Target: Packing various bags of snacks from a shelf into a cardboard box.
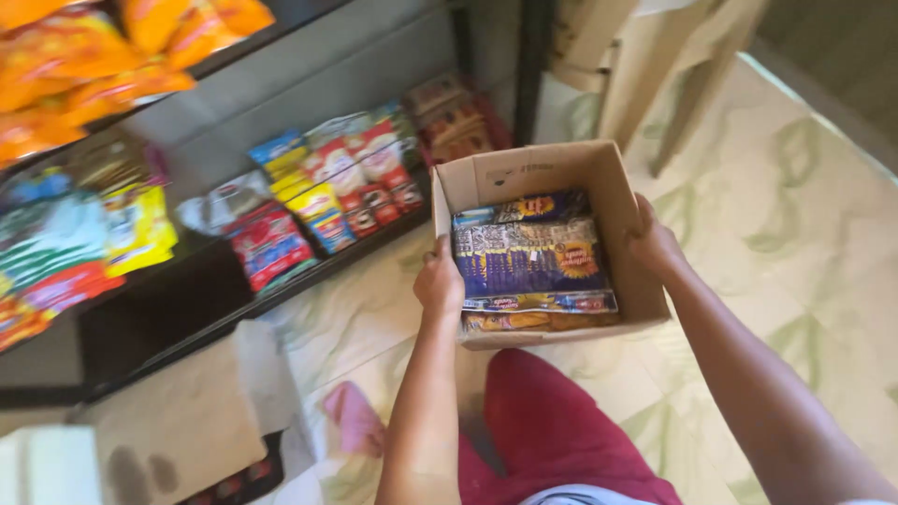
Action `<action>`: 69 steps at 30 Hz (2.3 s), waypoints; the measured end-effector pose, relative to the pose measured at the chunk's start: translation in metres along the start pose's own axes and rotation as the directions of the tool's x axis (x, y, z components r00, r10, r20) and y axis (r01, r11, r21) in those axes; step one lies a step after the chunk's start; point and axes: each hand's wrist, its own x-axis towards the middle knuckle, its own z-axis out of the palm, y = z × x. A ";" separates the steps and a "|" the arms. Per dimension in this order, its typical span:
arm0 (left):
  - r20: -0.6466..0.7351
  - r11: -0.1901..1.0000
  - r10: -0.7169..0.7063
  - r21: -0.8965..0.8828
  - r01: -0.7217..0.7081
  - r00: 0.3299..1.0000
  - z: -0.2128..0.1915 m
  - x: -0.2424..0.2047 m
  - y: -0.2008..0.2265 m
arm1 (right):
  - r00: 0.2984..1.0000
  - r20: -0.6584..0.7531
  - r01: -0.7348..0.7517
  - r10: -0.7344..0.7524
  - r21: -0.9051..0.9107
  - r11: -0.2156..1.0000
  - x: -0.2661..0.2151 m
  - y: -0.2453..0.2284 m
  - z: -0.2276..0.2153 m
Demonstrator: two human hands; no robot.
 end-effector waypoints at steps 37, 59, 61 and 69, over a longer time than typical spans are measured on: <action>-0.168 0.923 -0.379 0.007 0.385 0.910 -0.136 -0.092 -0.267 | 0.819 0.237 0.545 -0.523 -0.036 0.838 -0.054 -0.216 0.229; -0.801 0.921 0.280 0.069 -0.384 0.528 -0.443 0.013 -0.084 | 0.776 -0.240 0.556 -0.583 0.698 0.452 -0.071 -0.548 -0.003; -0.793 0.898 0.349 0.131 -0.419 0.499 -0.462 0.034 -0.062 | 0.764 -0.270 0.572 -0.586 0.704 0.421 -0.038 -0.556 -0.007; -0.692 0.772 0.547 0.200 -0.604 0.471 -0.461 0.130 0.050 | 0.478 -0.551 0.867 -0.684 0.172 0.468 0.120 -0.550 -0.055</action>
